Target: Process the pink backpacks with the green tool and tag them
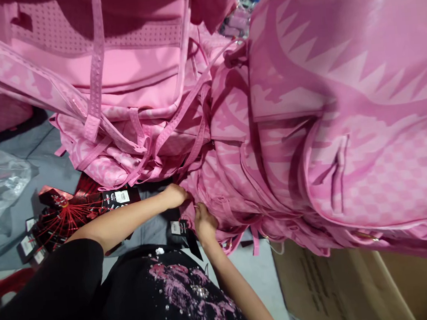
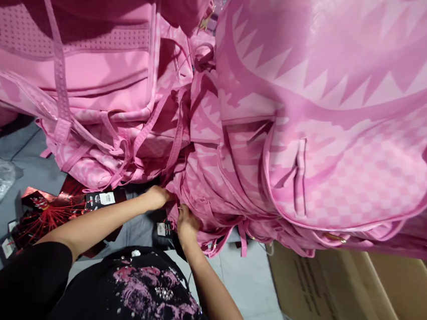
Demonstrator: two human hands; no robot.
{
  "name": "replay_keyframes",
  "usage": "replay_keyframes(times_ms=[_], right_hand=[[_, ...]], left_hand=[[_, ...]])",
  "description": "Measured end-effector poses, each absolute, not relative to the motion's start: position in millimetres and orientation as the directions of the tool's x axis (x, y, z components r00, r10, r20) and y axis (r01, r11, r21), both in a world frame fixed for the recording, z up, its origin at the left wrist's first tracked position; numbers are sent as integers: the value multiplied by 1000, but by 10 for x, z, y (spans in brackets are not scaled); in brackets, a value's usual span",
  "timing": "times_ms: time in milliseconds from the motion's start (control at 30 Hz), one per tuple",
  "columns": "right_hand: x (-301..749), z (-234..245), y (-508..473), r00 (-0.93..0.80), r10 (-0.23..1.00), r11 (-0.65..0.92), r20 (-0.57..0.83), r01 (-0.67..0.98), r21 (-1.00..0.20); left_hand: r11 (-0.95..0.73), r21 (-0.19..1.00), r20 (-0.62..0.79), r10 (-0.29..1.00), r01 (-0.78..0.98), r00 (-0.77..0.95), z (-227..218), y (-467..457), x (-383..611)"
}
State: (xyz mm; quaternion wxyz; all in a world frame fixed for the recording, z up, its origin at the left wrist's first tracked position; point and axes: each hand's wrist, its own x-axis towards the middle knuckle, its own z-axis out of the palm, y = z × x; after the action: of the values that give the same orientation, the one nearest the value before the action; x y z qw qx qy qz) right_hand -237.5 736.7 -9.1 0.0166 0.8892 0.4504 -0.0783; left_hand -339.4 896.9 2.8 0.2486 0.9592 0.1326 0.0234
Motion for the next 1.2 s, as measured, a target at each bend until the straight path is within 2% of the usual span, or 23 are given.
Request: replay_keyframes(times_ms=[133,333,467,667,867,933,1100,1200], right_hand=[[-2403,-121,7319,582,806,-591,-113,801,-95],[-2421,-67,7323,643,758,-652,-112,752,-95],[-2409,-38,7351,648,754,-656,-110,750,-82],[-2458,-68,7171,648,761,-647,-33,754,-116],[-2333,-138,7069,592,800,-545,98,784,-296],[-2313,-128,7088,567,810,-486,146,790,-373],[-2384,-99,7167,491,843,-301,221,770,-563],[-2428,-114,7212,462,851,-222,250,748,-625]], left_hand=[[-827,529,-46,195,190,980,-51,8964,-3250],[-781,577,-263,99,238,960,-50,8971,-2990],[-748,592,-346,99,299,933,37,8993,-2972],[-645,664,-324,210,379,923,171,9110,-3271],[-399,884,-223,101,245,970,153,9154,-3528],[-338,914,-183,149,224,972,83,9120,-3541],[-249,925,-153,450,288,880,-78,8942,-3519],[-229,927,-139,527,297,839,-81,8842,-3512]])
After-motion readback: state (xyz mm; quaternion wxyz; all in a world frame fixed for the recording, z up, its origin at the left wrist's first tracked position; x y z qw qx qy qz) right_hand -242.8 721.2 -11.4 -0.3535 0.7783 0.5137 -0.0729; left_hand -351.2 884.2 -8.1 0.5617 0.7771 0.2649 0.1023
